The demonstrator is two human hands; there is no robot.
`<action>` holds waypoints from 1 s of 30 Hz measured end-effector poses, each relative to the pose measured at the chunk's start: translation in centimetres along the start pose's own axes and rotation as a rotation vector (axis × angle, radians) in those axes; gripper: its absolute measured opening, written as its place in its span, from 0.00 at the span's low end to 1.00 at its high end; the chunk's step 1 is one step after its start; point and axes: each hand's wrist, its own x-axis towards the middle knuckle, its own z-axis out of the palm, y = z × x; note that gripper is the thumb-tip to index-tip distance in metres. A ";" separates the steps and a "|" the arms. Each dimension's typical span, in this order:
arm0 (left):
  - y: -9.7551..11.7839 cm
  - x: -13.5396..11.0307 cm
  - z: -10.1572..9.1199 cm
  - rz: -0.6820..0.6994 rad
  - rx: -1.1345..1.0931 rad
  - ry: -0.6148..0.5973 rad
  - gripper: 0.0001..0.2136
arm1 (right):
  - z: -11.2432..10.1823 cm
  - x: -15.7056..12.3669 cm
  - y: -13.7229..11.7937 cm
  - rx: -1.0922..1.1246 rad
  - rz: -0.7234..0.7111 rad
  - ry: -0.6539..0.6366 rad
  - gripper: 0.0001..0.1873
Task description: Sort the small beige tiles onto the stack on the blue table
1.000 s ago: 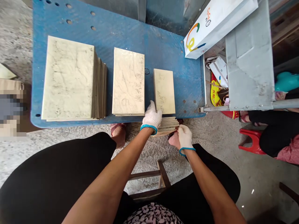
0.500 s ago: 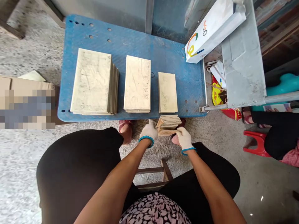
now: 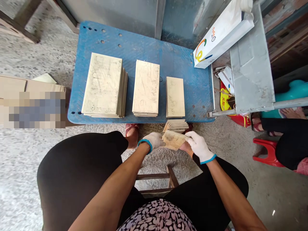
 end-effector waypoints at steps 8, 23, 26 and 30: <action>4.3 -2.3 -0.5 0.141 -0.750 -0.023 0.16 | -6.5 2.7 -1.5 0.378 0.040 0.217 0.14; 7.4 -1.1 -2.6 0.005 -1.095 0.233 0.13 | 4.8 1.8 -4.1 -0.037 0.264 0.220 0.63; 8.6 -2.2 -4.5 -0.039 -0.868 0.308 0.13 | 3.8 2.8 -4.5 0.004 0.228 0.234 0.62; 9.5 -3.4 -7.5 -0.021 -0.692 0.350 0.18 | 2.0 3.8 -5.2 0.053 0.140 0.256 0.58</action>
